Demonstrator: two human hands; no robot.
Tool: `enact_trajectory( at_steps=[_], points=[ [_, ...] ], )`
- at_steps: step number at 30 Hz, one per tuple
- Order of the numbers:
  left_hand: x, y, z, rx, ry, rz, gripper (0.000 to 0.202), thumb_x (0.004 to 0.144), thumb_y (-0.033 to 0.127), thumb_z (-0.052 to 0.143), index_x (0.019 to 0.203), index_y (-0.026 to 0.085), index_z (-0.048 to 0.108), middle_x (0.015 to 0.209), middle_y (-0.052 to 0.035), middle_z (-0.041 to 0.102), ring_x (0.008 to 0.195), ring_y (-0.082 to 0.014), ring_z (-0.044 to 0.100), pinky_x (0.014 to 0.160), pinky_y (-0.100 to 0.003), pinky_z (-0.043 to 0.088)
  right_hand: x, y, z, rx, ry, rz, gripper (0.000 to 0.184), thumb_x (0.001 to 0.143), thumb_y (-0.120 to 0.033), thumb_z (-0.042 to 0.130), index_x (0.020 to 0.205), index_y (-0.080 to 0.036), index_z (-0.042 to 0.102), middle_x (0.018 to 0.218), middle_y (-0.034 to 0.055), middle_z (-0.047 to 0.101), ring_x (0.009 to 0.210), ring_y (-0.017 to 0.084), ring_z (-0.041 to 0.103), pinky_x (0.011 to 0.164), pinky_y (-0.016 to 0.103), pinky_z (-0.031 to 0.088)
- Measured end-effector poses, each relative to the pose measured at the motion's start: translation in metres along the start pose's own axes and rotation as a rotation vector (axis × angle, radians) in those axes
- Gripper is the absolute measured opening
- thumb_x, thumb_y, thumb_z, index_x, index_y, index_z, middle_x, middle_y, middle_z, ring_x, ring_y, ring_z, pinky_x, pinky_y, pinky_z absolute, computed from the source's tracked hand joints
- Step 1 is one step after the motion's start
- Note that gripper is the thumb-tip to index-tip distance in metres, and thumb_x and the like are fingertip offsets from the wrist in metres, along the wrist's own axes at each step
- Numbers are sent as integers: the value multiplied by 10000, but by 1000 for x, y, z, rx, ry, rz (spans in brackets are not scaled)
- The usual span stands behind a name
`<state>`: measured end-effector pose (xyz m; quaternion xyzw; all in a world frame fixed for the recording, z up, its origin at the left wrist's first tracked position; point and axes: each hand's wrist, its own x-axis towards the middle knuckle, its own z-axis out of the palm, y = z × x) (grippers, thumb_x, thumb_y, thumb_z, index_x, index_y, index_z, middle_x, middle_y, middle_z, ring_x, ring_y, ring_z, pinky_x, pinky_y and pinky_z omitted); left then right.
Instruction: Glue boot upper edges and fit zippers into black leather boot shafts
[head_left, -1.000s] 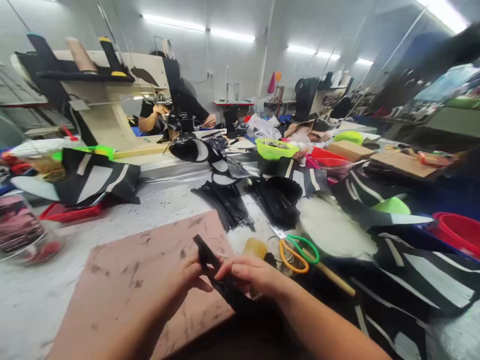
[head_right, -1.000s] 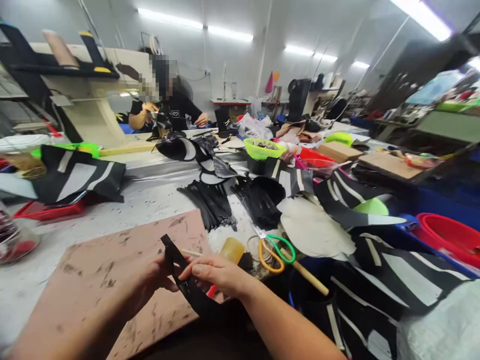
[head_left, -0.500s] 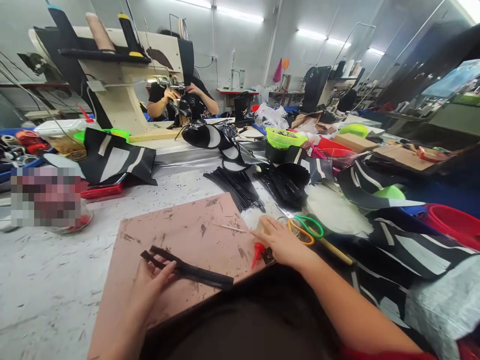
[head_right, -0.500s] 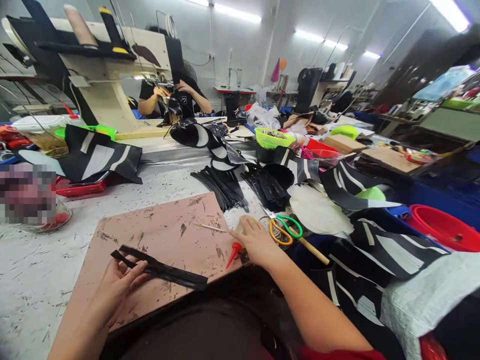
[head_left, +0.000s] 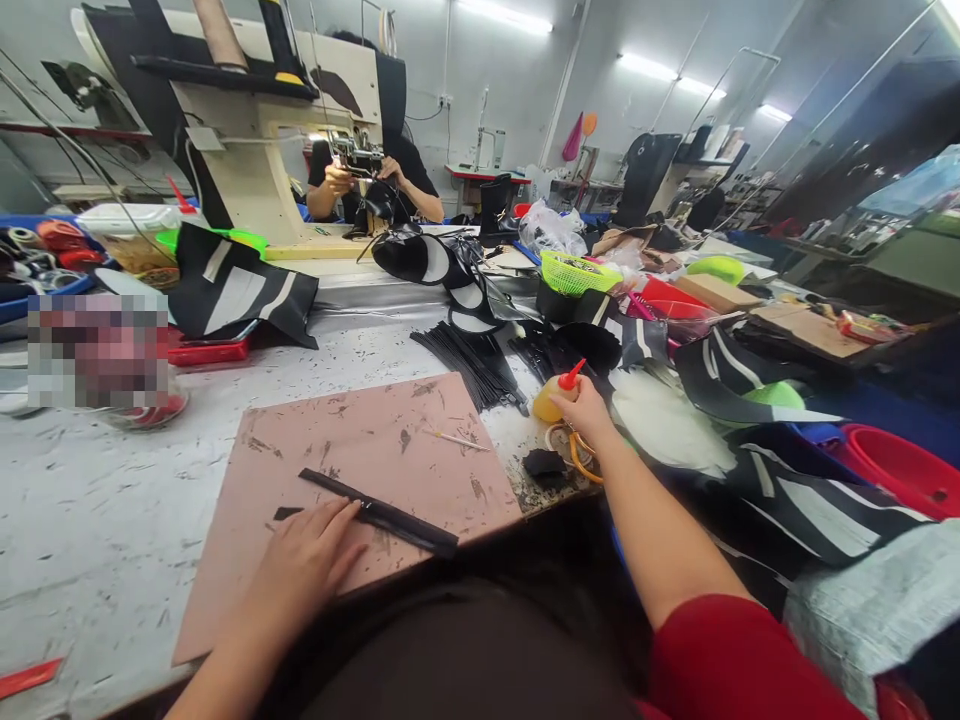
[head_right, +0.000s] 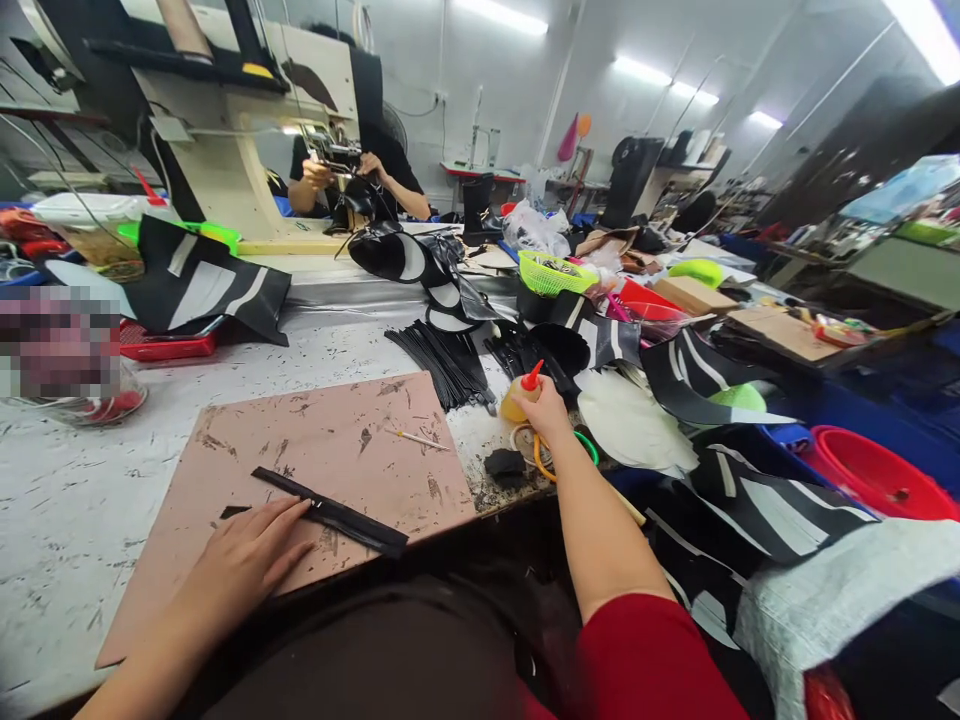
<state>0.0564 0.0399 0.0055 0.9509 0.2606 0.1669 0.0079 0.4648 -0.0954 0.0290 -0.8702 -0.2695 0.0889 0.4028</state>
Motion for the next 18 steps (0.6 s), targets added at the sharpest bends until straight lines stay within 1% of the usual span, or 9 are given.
enact_trajectory(
  at_steps=[3,7,10,11,13,14,16,17,18],
  points=[
    [3,21,-1,76,19,19,317,833,360,413,983,181,627,926,-88,664,830,-243,602,718,-357,444,7,-3,9,-55,7,7,528,637,-377,625,1106,-173,493,1038,111,594,930,235,549,817,362,404],
    [5,42,-4,41,-11,58,241,843,272,419,928,175,621,855,-76,661,774,-214,602,669,-321,433,9,-5,12,-55,-14,43,578,654,-386,616,1150,-128,472,1078,156,575,979,264,540,856,387,393],
    [5,45,-9,12,-57,-10,189,831,250,448,894,163,604,827,-76,648,757,-214,594,670,-321,435,-10,-13,20,-65,158,-51,757,646,-366,632,1272,-63,334,1280,236,399,1193,322,371,963,449,304],
    [4,45,-11,20,-74,-43,178,828,254,457,869,160,603,811,-77,643,745,-214,590,664,-321,433,-24,-18,25,-64,240,-152,759,661,-355,625,1289,-64,312,1317,236,351,1238,325,307,988,465,269],
    [3,45,-14,57,-113,-92,179,825,274,465,797,163,602,769,-76,630,714,-215,580,643,-318,425,-62,-32,42,-37,299,-467,584,744,-318,551,1263,-116,374,1285,191,408,1234,298,321,995,475,264],
    [3,45,-15,78,-132,-103,190,825,283,464,762,165,600,749,-74,622,702,-215,575,632,-317,419,-85,-40,52,-15,196,-667,448,790,-274,493,1218,-154,436,1198,157,498,1165,268,412,969,456,313],
    [3,46,-16,106,-159,-106,217,829,291,457,710,167,590,721,-73,608,692,-214,564,625,-316,408,-131,-54,72,-9,-126,-1032,310,816,-179,435,1107,-212,539,1015,96,613,992,224,535,881,407,406],
    [4,47,-15,115,-166,-107,224,832,289,452,700,166,585,715,-73,603,692,-214,560,627,-316,406,-151,-59,81,-34,-241,-1152,304,814,-159,432,1085,-207,559,988,92,629,934,219,555,827,389,438],
    [5,48,-14,118,-172,-108,222,834,281,449,698,164,579,714,-73,598,692,-211,556,630,-314,405,-167,-63,88,-48,-308,-1200,304,810,-145,433,1082,-185,563,997,99,632,917,217,558,809,380,449]
  ],
)
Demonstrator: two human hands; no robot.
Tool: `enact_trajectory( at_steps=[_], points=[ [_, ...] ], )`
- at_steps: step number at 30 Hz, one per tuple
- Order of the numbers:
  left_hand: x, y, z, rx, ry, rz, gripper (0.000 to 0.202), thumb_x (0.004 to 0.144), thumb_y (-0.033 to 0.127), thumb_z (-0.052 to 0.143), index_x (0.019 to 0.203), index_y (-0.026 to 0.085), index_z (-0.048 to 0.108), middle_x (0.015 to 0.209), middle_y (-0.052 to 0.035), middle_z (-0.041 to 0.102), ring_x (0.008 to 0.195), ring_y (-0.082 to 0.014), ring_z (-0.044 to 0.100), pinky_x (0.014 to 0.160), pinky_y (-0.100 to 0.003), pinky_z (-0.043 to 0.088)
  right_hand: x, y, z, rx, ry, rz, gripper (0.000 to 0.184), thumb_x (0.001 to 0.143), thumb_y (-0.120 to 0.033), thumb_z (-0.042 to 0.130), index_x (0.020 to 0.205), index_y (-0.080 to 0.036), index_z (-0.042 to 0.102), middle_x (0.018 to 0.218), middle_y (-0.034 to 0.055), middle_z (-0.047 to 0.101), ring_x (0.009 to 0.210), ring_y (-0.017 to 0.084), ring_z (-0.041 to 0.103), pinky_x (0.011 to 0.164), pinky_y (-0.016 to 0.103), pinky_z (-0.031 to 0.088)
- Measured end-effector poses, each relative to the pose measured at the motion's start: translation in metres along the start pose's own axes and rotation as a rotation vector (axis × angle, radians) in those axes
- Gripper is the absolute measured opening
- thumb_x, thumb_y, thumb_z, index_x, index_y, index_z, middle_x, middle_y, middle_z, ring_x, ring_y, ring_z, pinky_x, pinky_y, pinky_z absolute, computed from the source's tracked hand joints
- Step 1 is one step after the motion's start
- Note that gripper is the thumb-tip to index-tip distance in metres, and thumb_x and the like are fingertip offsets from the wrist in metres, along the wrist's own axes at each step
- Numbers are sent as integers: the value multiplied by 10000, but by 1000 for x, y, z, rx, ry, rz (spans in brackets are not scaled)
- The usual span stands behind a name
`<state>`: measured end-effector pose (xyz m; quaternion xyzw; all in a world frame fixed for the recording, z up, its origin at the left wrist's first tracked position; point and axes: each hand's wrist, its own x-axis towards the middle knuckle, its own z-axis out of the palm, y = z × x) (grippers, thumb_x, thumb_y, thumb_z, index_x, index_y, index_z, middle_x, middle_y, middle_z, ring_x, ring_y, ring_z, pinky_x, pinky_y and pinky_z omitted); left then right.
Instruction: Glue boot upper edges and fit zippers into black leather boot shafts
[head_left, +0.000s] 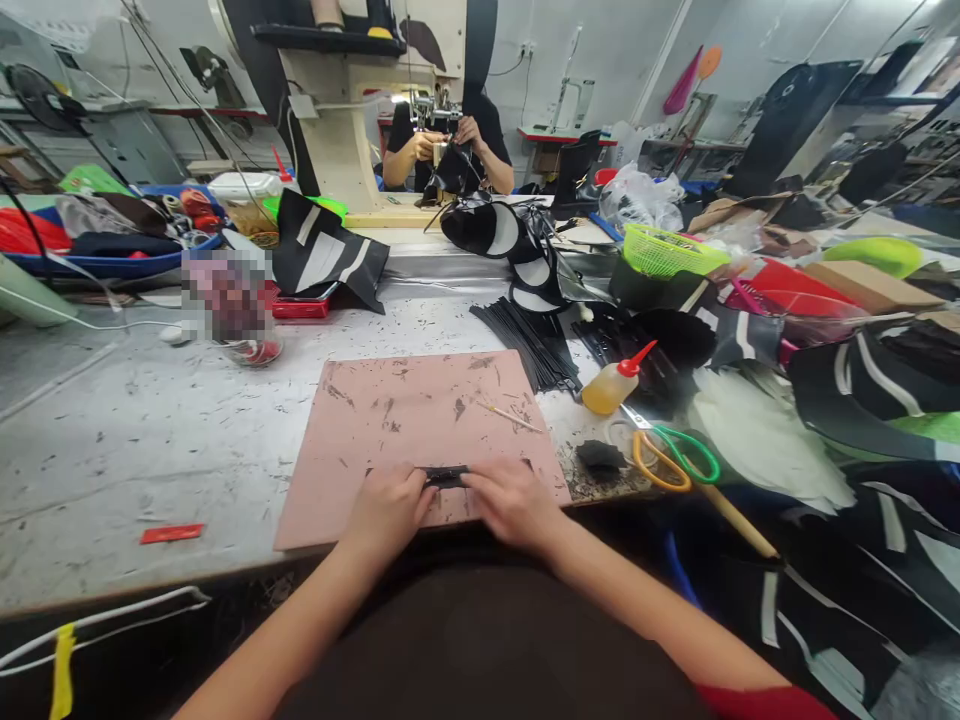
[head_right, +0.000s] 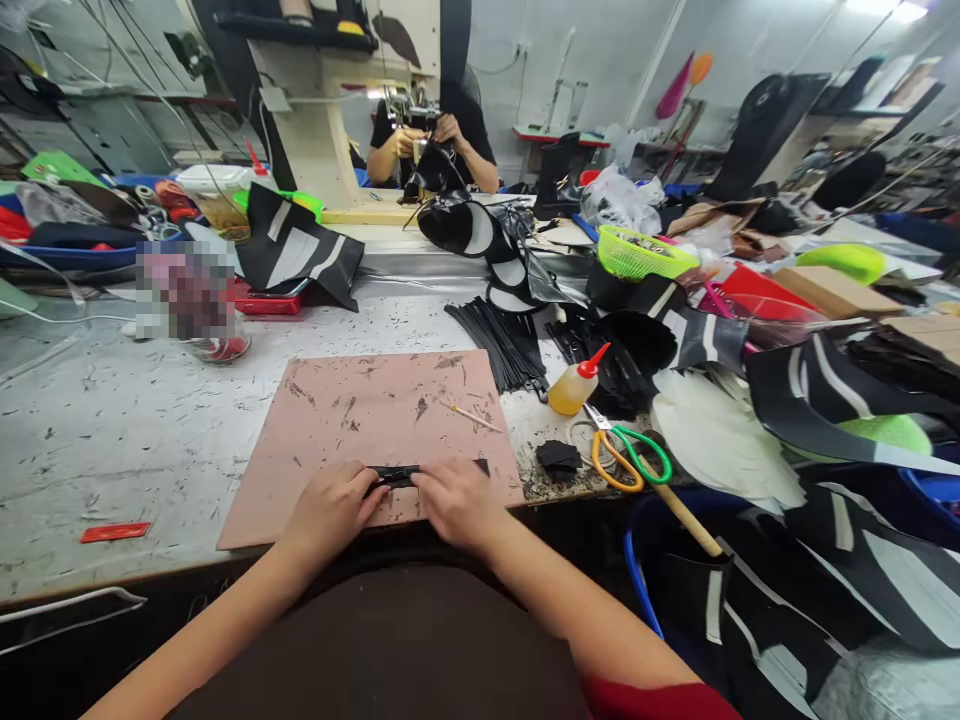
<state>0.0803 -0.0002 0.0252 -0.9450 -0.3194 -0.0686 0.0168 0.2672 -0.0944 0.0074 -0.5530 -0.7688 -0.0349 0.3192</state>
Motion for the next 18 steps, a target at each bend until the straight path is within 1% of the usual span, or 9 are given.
enact_trajectory(
  at_steps=[1,3,4,6,8,10,12,14,18],
  points=[
    [2,2,1,-3,-5,-4,214,835,270,448,700,162,574,713,-71,594,686,-205,552,631,-310,405,-1,-11,7,6,-45,-26,313,807,-134,433,1093,-162,558,1015,109,630,917,219,557,801,376,454],
    [7,7,2,-20,-13,-6,186,834,248,451,716,159,564,718,-65,587,686,-196,545,635,-303,409,-4,-19,14,2,-65,3,331,805,-116,423,1116,-124,536,1030,121,627,933,219,549,814,375,452],
    [11,11,3,-36,-18,12,167,832,236,454,731,158,562,729,-63,585,700,-195,543,642,-301,413,-6,-19,14,0,-65,24,331,805,-105,411,1113,-118,532,1015,118,632,931,216,548,818,374,450],
    [19,16,4,-77,-41,94,128,826,204,460,777,155,568,774,-64,585,750,-196,541,672,-302,419,-11,-14,11,-3,-66,52,311,799,-82,390,1066,-120,546,976,110,639,909,211,549,809,369,449],
    [29,20,5,-117,-103,197,124,819,161,459,838,158,582,821,-64,586,791,-193,538,696,-298,421,-15,-9,7,-6,-64,61,290,789,-73,379,1008,-126,562,959,107,636,892,211,543,795,365,446],
    [37,19,6,-146,-169,246,154,811,129,455,851,169,598,817,-57,582,783,-180,538,685,-283,420,-17,-7,7,-25,-64,83,294,797,-82,375,1018,-132,561,965,103,627,889,211,532,784,360,437],
    [42,15,5,-159,-202,234,175,809,119,443,798,169,610,782,-55,571,748,-168,539,653,-269,418,-18,-9,10,-75,-70,125,318,822,-119,381,1093,-139,545,972,97,616,878,212,519,771,358,425],
    [42,9,3,-167,-205,200,186,809,135,438,741,158,610,767,-56,563,727,-163,540,634,-265,418,-18,-11,14,-143,-75,157,340,842,-171,397,1152,-151,535,970,100,603,863,219,505,755,361,409],
    [39,5,1,-211,-210,174,174,815,178,441,818,166,615,832,-58,573,792,-177,543,680,-276,426,-17,-13,21,-208,-42,167,321,854,-238,423,1128,-184,579,919,99,587,841,221,487,725,354,379]
  ],
)
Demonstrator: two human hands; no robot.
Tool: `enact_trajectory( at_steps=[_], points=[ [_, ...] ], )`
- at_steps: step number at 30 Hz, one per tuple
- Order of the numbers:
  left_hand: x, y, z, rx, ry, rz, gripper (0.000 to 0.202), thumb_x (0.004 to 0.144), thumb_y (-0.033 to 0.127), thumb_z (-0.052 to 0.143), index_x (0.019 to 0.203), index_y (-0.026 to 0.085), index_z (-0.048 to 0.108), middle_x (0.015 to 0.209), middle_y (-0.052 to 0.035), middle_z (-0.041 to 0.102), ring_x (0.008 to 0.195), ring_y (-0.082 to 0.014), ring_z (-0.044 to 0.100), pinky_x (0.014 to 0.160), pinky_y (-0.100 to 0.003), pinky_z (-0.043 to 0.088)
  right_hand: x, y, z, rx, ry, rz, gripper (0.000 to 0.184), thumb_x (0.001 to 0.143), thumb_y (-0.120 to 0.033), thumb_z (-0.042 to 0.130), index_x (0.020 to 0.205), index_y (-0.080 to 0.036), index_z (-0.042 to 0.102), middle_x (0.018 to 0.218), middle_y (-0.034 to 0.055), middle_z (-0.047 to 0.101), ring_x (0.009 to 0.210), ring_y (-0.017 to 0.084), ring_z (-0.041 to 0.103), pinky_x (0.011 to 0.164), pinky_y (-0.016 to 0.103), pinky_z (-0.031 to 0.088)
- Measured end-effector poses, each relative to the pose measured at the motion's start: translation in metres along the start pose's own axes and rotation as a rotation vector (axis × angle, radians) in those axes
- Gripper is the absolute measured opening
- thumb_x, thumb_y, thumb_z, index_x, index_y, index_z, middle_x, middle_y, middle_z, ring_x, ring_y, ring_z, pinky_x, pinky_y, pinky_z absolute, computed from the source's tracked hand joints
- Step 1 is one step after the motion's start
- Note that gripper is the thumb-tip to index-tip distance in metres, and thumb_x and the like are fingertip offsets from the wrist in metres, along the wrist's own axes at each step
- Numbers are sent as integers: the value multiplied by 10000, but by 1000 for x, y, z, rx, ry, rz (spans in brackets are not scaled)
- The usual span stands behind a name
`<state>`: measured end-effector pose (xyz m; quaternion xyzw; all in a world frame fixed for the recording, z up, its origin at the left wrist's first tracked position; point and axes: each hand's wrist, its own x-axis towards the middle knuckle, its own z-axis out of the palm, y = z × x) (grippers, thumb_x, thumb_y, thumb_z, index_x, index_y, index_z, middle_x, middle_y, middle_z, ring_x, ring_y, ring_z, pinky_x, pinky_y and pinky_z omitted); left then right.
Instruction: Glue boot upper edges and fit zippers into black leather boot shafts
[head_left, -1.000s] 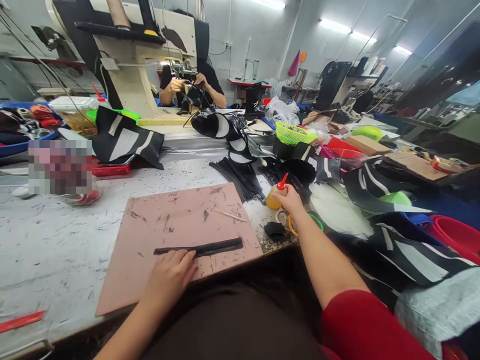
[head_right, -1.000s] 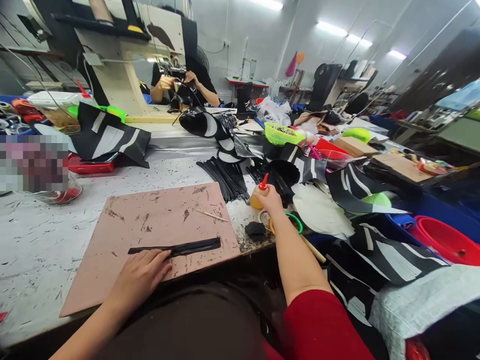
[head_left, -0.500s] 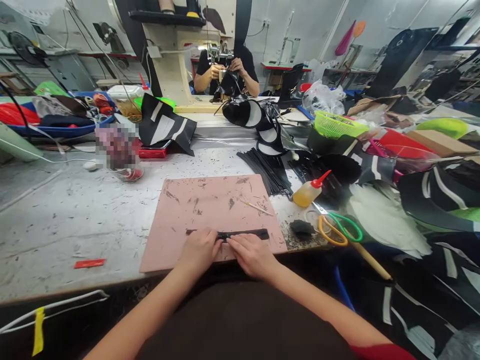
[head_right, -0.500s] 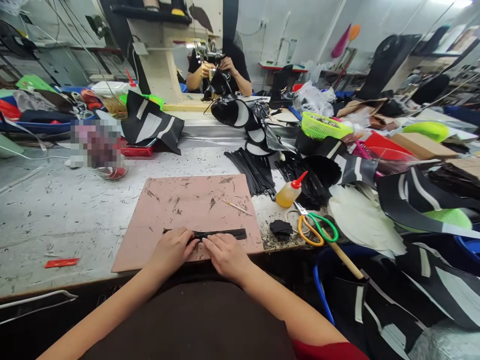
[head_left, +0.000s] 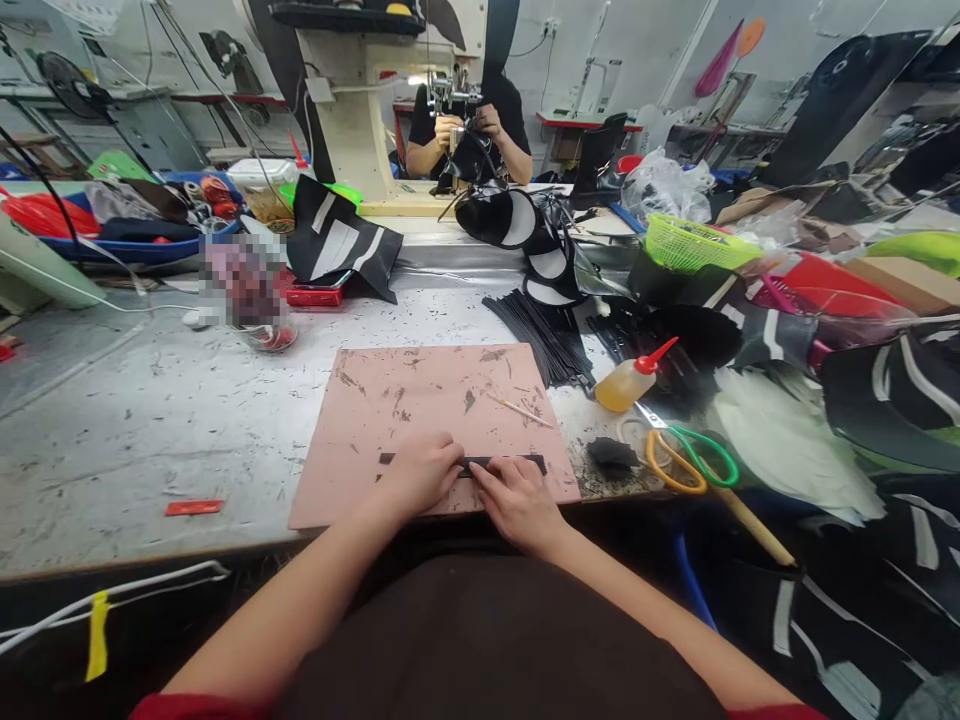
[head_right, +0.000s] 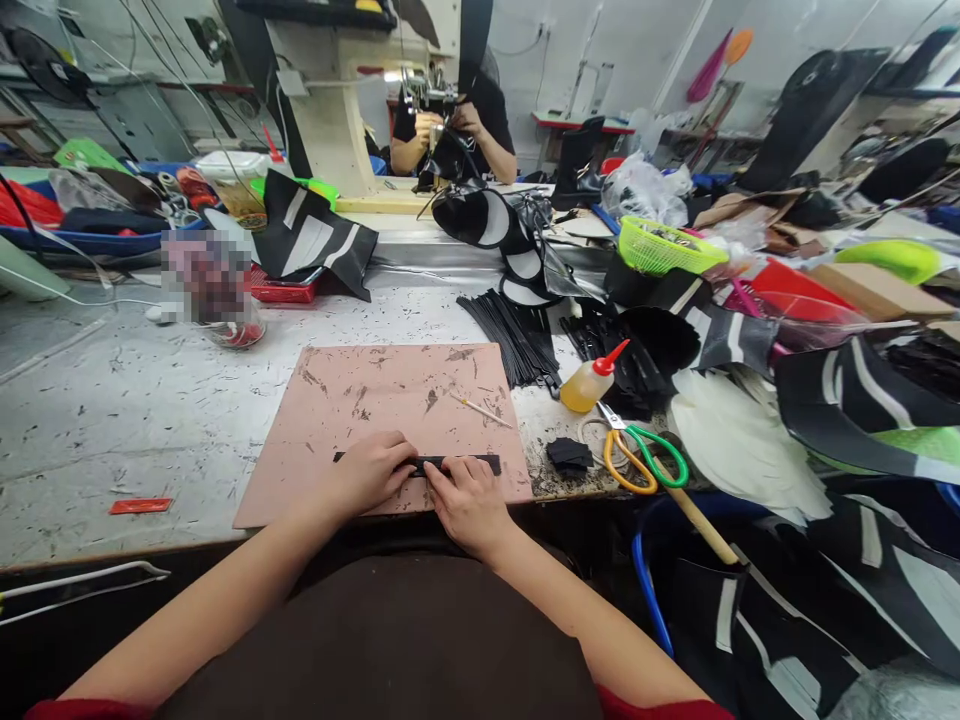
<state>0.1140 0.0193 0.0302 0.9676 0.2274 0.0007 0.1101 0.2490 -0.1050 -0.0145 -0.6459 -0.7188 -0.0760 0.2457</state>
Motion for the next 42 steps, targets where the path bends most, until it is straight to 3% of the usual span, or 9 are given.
enact_trajectory(
  at_steps=[5,8,12,17,21,33,38,42],
  points=[
    [4,4,5,-76,-38,4,213,807,141,429,841,189,633,791,-56,572,758,-172,537,682,-275,417,0,0,1,5,45,-4,307,853,-227,420,1095,-167,599,945,99,593,883,221,478,772,356,354],
    [2,4,1,-139,-21,-64,196,794,135,428,786,167,621,810,-66,576,769,-173,536,691,-278,412,0,0,0,11,52,-14,303,850,-220,428,1092,-158,600,945,95,600,887,219,478,778,355,342],
    [-12,-4,-10,-287,23,-269,142,765,153,450,741,168,589,775,-40,603,752,-168,549,682,-271,412,-1,0,-1,2,39,-24,315,846,-227,439,1124,-197,583,944,80,597,878,214,479,761,347,331],
    [-38,-28,-15,-520,36,-592,125,724,269,512,655,179,567,573,16,562,558,-136,524,525,-233,394,-2,1,-2,4,29,-19,314,837,-225,443,1112,-215,596,938,84,583,881,215,475,762,347,320],
    [-50,-43,-14,-722,5,-731,146,688,312,540,636,175,543,467,49,472,403,-95,424,403,-207,335,-4,1,-1,-2,33,-30,320,822,-209,462,1109,-209,601,941,84,576,884,212,473,766,339,318],
    [-56,-59,-5,-1021,43,-778,137,634,273,596,636,175,500,490,42,481,413,-72,423,381,-173,305,-6,-2,-1,-17,48,-29,305,837,-217,451,1093,-200,617,934,84,584,881,206,484,771,331,327],
    [-54,-46,-8,-952,73,-799,112,643,251,590,623,175,510,461,52,469,399,-79,430,366,-174,298,-8,-1,-4,-47,77,-24,300,859,-230,429,1085,-189,621,936,93,581,886,207,495,781,334,342],
    [-50,-28,-1,-872,85,-793,76,680,249,554,648,182,538,489,36,515,440,-114,498,395,-203,354,-15,13,-10,-128,111,6,304,872,-244,401,1059,-176,630,933,107,571,887,220,501,786,352,358]
  ],
)
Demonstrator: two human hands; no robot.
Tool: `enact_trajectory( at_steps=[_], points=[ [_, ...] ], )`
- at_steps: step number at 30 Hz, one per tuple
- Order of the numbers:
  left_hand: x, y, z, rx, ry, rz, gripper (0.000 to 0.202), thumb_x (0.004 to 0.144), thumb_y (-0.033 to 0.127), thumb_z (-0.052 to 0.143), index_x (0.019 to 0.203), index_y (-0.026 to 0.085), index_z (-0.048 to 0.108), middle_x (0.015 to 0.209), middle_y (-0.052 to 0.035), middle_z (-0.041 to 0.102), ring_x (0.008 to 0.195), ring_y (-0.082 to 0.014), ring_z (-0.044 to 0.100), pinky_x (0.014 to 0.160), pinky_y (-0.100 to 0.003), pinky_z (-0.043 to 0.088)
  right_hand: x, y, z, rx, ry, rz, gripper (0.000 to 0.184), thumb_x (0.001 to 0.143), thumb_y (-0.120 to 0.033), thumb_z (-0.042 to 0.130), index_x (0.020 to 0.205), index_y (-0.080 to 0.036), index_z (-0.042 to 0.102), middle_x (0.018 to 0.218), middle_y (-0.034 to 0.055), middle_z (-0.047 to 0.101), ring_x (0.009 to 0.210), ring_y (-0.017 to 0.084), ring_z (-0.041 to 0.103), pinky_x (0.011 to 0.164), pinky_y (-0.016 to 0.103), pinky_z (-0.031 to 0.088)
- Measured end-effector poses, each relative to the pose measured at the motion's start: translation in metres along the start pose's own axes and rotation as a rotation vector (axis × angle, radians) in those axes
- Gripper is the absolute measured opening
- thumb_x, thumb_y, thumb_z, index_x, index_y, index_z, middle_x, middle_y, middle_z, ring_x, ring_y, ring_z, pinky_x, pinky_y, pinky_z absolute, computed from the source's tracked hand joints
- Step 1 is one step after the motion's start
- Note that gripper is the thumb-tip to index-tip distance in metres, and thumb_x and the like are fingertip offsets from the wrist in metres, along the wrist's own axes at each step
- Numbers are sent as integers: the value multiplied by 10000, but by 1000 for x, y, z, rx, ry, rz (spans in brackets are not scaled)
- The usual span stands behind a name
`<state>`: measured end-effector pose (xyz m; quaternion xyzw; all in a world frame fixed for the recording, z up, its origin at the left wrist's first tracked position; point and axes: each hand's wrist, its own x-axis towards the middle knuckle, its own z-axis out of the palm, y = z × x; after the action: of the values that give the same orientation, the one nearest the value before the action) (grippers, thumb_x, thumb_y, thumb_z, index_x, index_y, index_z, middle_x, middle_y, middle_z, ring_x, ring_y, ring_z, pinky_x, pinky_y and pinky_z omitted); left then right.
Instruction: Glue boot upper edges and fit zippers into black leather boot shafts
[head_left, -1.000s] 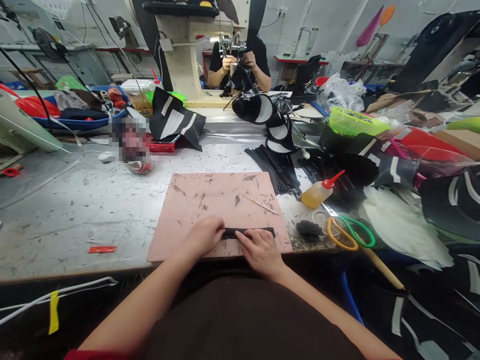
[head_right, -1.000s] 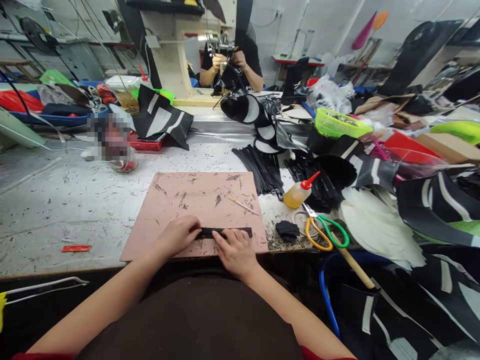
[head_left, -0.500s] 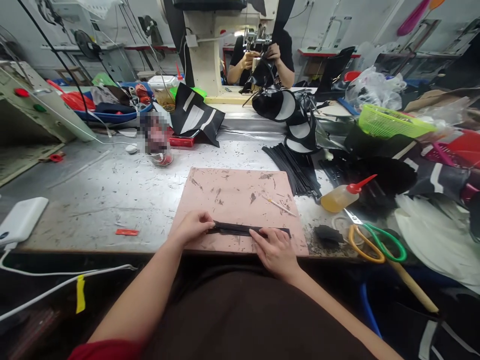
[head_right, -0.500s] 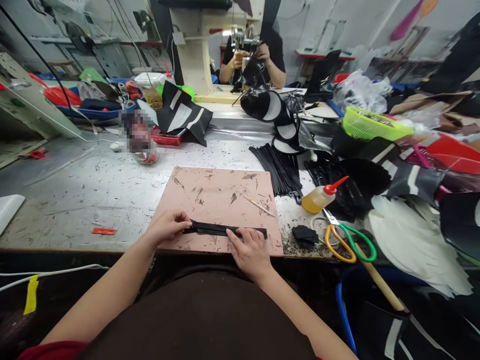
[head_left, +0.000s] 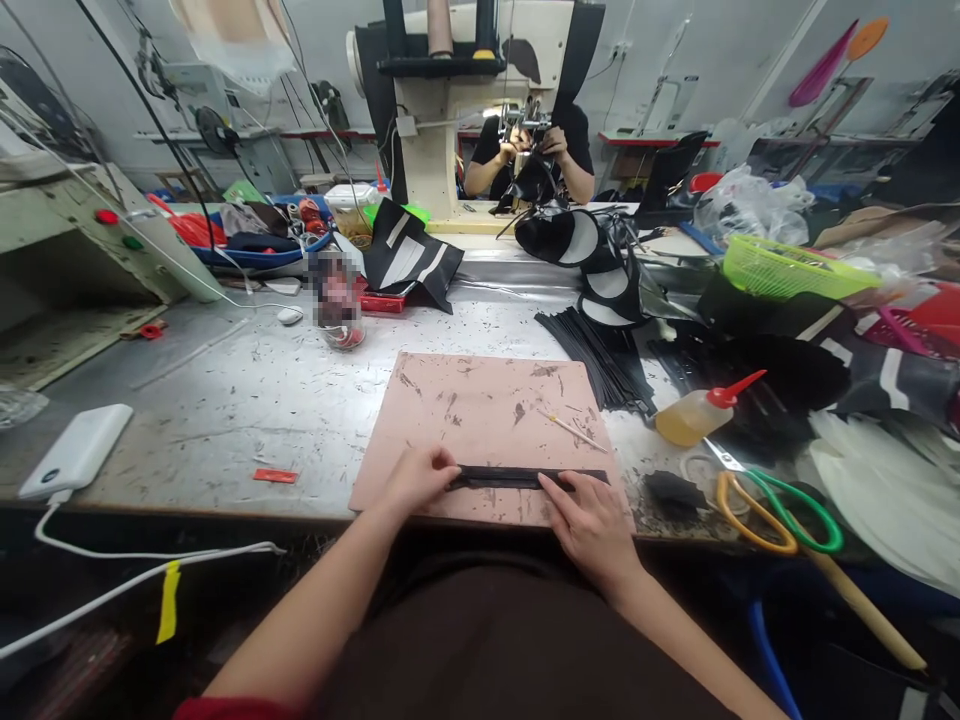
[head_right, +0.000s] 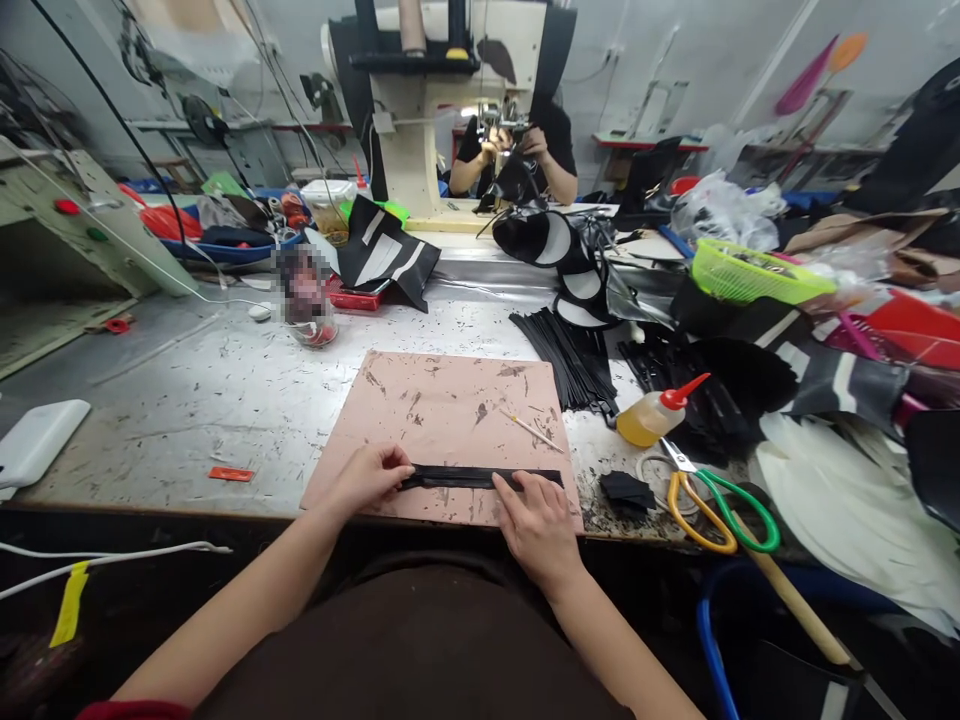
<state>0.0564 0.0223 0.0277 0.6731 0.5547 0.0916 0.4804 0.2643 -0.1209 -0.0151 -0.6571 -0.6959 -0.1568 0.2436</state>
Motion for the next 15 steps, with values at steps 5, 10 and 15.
enact_trajectory(
  at_steps=[5,10,15],
  points=[
    [0,3,14,104,42,109,57,675,216,566,628,184,562,630,8,596,630,-138,566,576,-229,428,2,9,-5,-51,74,3,303,878,-229,374,998,-141,638,940,124,581,881,233,507,778,373,368],
    [-3,6,11,235,47,201,70,689,216,541,629,191,568,637,6,597,640,-150,546,606,-249,400,21,-14,3,144,15,-166,293,866,-198,378,1045,-140,603,938,89,615,876,204,518,811,341,362],
    [-7,7,2,357,67,266,54,673,189,528,622,196,545,665,1,578,667,-160,524,615,-256,371,33,-24,15,235,-26,-214,271,850,-171,381,995,-135,608,848,76,620,784,182,530,743,315,382]
  ],
)
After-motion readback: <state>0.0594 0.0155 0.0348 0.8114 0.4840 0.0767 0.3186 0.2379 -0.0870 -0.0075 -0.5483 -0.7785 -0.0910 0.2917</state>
